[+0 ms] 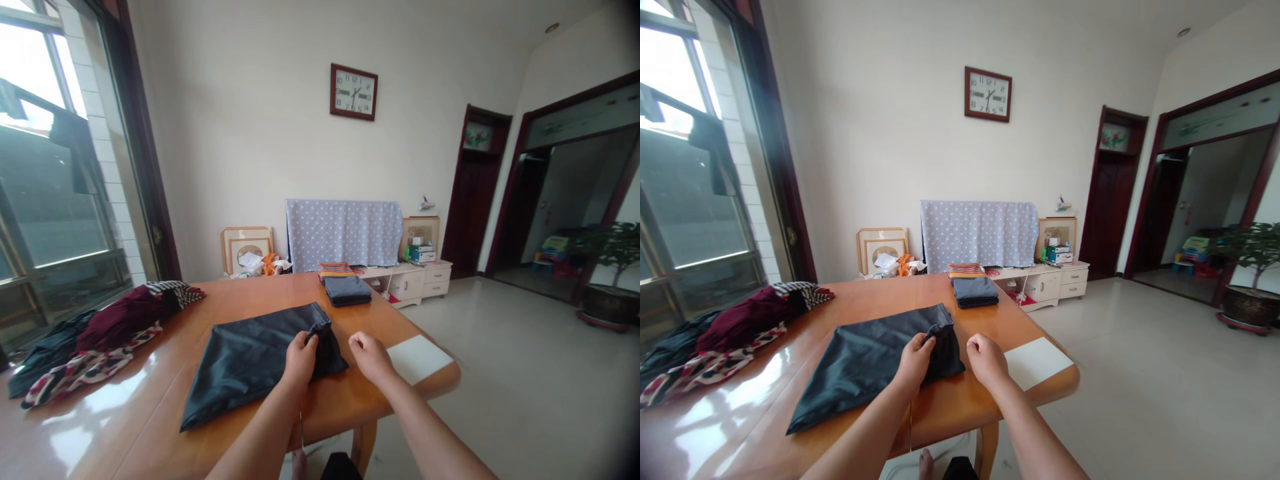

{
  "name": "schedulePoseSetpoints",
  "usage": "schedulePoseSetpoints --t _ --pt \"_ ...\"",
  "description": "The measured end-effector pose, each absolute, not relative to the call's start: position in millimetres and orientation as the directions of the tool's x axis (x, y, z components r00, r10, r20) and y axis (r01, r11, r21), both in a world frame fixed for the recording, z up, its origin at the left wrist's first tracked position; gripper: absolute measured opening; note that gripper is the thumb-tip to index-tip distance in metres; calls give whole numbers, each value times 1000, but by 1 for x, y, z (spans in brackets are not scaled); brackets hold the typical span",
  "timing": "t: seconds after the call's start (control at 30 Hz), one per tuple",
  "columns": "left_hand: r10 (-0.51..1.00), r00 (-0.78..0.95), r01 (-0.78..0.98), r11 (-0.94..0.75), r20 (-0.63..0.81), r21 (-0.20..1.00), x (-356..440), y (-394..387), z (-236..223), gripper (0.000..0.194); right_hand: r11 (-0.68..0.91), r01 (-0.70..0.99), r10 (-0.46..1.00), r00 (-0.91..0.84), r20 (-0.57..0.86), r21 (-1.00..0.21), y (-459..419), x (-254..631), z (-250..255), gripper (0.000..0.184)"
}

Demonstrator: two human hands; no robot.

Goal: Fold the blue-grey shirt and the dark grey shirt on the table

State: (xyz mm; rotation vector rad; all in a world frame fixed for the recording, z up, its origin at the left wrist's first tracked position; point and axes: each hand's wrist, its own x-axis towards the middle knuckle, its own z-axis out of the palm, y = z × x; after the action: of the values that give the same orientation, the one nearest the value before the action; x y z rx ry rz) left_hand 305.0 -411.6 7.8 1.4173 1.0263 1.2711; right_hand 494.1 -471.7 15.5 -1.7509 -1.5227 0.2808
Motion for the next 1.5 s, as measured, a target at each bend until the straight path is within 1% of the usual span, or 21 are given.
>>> schedulePoseSetpoints --t 0.07,0.13,0.17,0.23,0.3,0.37,0.4,0.47,0.5,0.57,0.67,0.8,0.9,0.97,1.03,1.1,1.17,1.33,1.43,1.5 --pt "976 102 -76 -183 191 980 298 -409 6 38 -63 773 932 272 240 -632 -474 496 13 35" --pt "981 107 -190 -143 165 971 293 -408 6 41 -75 780 951 243 190 -621 -476 493 13 44" --pt "981 114 -239 -125 155 963 291 -408 5 41 -61 774 961 217 174 -630 -476 490 13 46" --pt "979 133 -279 -111 153 954 288 -408 4 41 -25 732 976 167 143 -681 -475 483 13 43" --pt "975 149 -247 -127 167 961 287 -409 2 40 3 617 983 144 116 -787 -473 476 15 32" --pt "971 161 -221 -138 175 966 287 -409 -1 39 -1 424 990 130 59 -906 -471 469 17 24" --pt "970 165 -216 -139 177 966 287 -409 -2 38 -13 313 994 107 21 -950 -471 467 19 22" --pt "969 171 -213 -138 176 967 287 -409 -3 36 -38 129 998 47 -33 -991 -470 465 23 26" --pt "969 174 -213 -136 174 967 287 -409 -3 36 -42 75 999 25 -40 -996 -470 464 25 28" --pt "969 177 -216 -134 174 967 286 -409 -2 36 -18 43 1000 24 -17 -999 -469 464 28 32" --pt "967 181 -220 -136 177 966 286 -409 -2 36 32 102 998 57 38 -994 -468 464 25 39" --pt "966 188 -227 -132 177 965 286 -409 -2 35 52 235 996 54 66 -971 -464 467 13 52" --pt "967 177 -207 -147 185 967 287 -409 -2 35 86 373 993 47 111 -924 -464 473 6 51" --pt "967 168 -181 -160 191 970 288 -408 -3 36 53 512 985 114 129 -857 -466 480 4 46" --pt "967 171 -148 -163 188 975 289 -407 -4 36 -32 656 965 217 148 -754 -469 487 2 41" --pt "965 187 -116 -164 184 980 290 -407 -6 36 -107 738 945 285 164 -666 -473 494 1 35" --pt "962 196 -91 -173 188 981 291 -407 -7 35 -139 757 939 306 158 -639 -475 498 0 30" --pt "959 197 -69 -196 206 978 292 -407 -7 32 -144 737 929 331 166 -661 -479 492 6 15" --pt "954 214 -76 -197 209 977 292 -408 -6 32 -148 770 932 318 173 -621 -479 482 15 26" --pt "953 219 -78 -196 209 977 291 -410 -5 32 -147 793 941 297 164 -591 -478 477 19 24"
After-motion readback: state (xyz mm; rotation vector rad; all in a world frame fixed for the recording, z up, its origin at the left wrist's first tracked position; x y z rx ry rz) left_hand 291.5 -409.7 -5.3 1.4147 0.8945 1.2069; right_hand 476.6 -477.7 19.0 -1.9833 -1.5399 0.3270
